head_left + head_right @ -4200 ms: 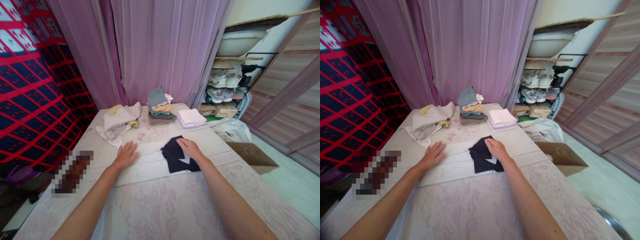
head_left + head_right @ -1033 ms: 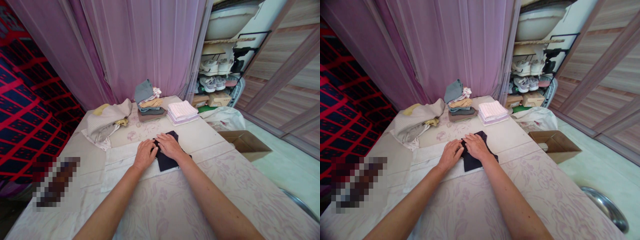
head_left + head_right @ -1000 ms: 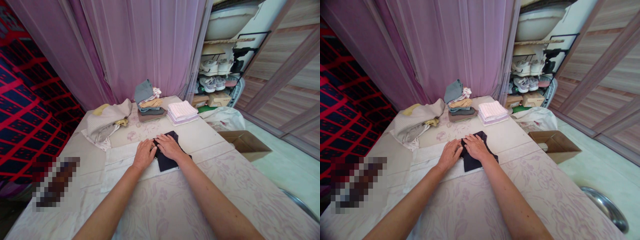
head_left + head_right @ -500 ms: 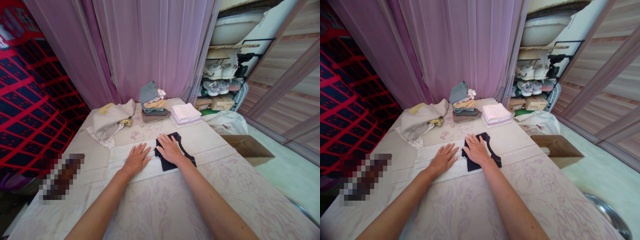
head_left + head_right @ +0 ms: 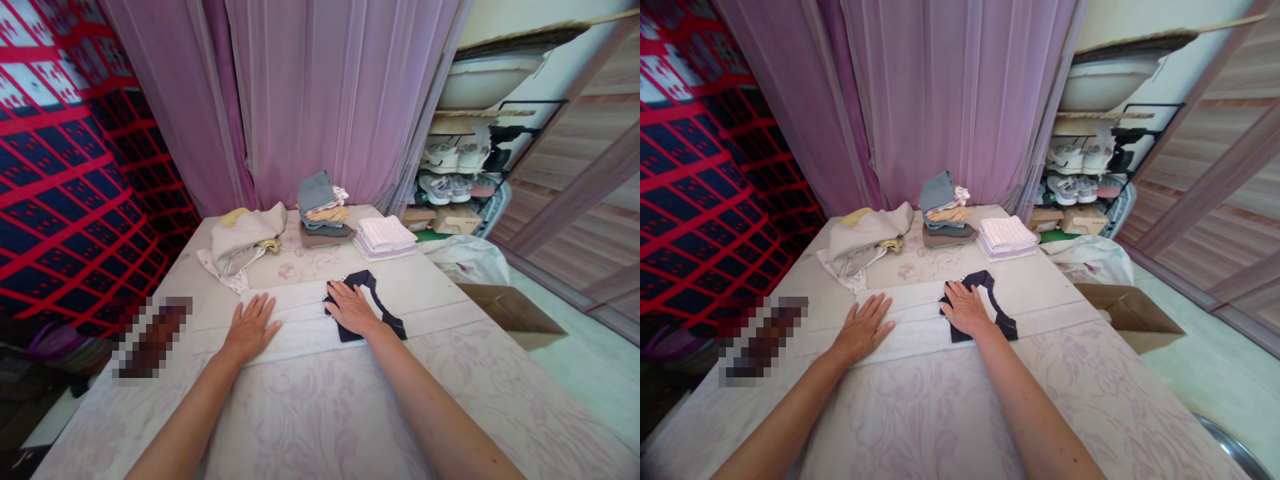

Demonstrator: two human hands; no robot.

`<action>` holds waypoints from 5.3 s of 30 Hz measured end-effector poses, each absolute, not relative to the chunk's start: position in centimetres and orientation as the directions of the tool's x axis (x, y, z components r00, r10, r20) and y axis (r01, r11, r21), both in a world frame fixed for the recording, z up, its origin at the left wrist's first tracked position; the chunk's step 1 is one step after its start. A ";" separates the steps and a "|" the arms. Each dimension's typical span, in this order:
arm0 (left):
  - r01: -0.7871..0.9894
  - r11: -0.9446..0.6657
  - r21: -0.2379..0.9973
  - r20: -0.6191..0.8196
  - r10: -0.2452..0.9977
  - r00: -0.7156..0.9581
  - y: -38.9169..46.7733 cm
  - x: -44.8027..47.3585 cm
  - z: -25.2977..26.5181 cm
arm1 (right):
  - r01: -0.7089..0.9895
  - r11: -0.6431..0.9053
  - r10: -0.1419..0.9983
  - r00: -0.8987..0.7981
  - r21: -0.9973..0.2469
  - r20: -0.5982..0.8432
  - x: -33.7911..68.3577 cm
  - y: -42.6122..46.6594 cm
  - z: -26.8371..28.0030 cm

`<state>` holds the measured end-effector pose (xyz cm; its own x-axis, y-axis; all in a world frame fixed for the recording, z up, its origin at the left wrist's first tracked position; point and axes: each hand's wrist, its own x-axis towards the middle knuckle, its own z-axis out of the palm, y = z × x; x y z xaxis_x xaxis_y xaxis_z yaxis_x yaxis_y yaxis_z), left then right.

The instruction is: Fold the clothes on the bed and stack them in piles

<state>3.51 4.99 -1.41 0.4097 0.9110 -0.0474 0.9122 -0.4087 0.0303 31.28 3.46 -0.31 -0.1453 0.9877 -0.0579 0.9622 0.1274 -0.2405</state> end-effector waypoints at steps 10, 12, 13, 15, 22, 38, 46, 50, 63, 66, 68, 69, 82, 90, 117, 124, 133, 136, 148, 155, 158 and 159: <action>0.871 -0.376 0.316 0.128 0.927 0.353 6.0 2.3 -2.9 | 0.972 0.116 0.987 -0.136 -0.205 -0.088 28.0 2.1 -1.1; 0.852 -0.309 0.424 0.202 0.949 0.244 6.1 1.0 -2.9 | 0.973 0.113 0.987 -0.133 -0.202 -0.088 28.0 2.1 -1.5; 0.849 -0.263 0.459 0.226 0.958 0.175 5.9 0.3 -2.8 | 0.974 0.114 0.988 -0.132 -0.198 -0.083 28.0 2.1 -1.6; 0.865 -0.161 0.475 0.251 0.967 0.042 5.2 -1.0 -2.4 | 0.975 0.112 0.989 -0.129 -0.190 -0.077 28.1 2.2 -1.6; 0.935 0.040 0.351 0.162 0.981 -0.103 1.9 -1.7 -1.1 | 0.985 0.083 0.996 -0.078 -0.154 0.041 26.7 1.0 -0.6; 0.924 0.185 0.335 -0.015 0.981 -0.191 3.3 1.8 0.7 | 0.980 0.104 0.994 -0.105 -0.170 -0.002 25.5 -0.4 -1.4; 0.857 0.253 0.449 -0.114 0.967 -0.226 3.7 2.3 1.6 | 0.974 0.117 0.993 -0.114 -0.193 0.026 25.6 -0.4 -1.8; 0.747 0.361 0.558 -0.246 0.932 -0.267 4.1 1.9 2.0 | 0.971 0.123 0.992 -0.115 -0.204 0.049 25.7 -0.4 -1.9; 0.708 0.340 0.620 -0.221 0.941 -0.258 5.0 3.5 3.1 | 0.964 0.130 0.991 -0.119 -0.234 0.060 25.6 -0.4 -1.9; 0.797 0.245 0.551 -0.132 0.969 -0.207 5.4 4.7 4.0 | 0.948 0.146 0.984 -0.110 -0.282 0.138 25.8 -0.4 -2.4; 0.847 0.175 0.501 -0.102 0.984 -0.143 5.7 6.1 4.8 | 0.910 0.171 0.965 -0.077 -0.377 0.251 26.5 -0.2 -2.8; 0.868 0.141 0.476 -0.098 0.989 -0.107 5.8 7.0 5.2 | 0.876 0.183 0.947 -0.035 -0.447 0.319 27.0 -0.1 -3.1; 0.958 -0.075 0.278 -0.239 0.960 0.145 6.5 17.0 3.7 | 0.163 0.110 0.774 0.604 -0.981 0.187 31.8 0.8 -3.9; 0.887 -0.092 0.453 -0.259 0.938 0.230 7.3 16.8 2.4 | 0.256 0.179 0.755 0.583 -0.950 0.299 31.4 0.8 -4.2; 0.766 -0.036 0.642 -0.349 0.876 0.334 15.0 8.8 2.0 | 0.803 0.404 0.906 -0.286 -0.438 0.313 22.5 -4.6 -1.2; 0.654 0.074 0.753 -0.313 0.914 0.257 15.0 9.4 0.8 | 0.861 0.314 0.930 -0.193 -0.401 0.313 21.3 -4.5 -2.1; 0.542 0.153 0.826 -0.294 0.938 0.184 14.6 9.5 0.5 | 0.921 0.283 0.910 -0.169 -0.269 0.378 20.3 -3.8 -2.9; 0.553 0.158 0.818 -0.309 0.932 0.191 14.2 8.9 1.2 | 0.888 0.323 0.889 -0.165 -0.328 0.426 20.4 -4.1 -2.2; 0.633 0.189 0.750 -0.540 0.729 0.422 14.5 5.7 9.8 | 0.495 0.267 0.890 0.202 -0.827 0.409 20.9 -5.3 2.3; 0.696 -0.178 0.696 -0.363 0.749 0.554 16.2 14.2 8.4 | 0.471 -0.007 0.872 0.435 -0.882 0.225 29.4 -5.0 0.1; 0.708 -0.259 0.658 -0.290 0.780 0.555 16.7 18.1 6.1 | 0.606 -0.189 0.881 0.452 -0.772 0.138 32.1 -5.4 -0.8; 0.708 -0.289 0.644 -0.261 0.788 0.558 16.7 19.2 5.3 | 0.661 -0.239 0.885 0.450 -0.711 0.121 32.7 -5.6 -0.9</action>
<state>19.18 16.75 5.31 0.5583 0.7875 -0.2610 0.7084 -0.2889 0.6440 32.69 -5.55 -0.94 0.4504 0.8845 0.1213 0.6610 -0.2391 -0.7113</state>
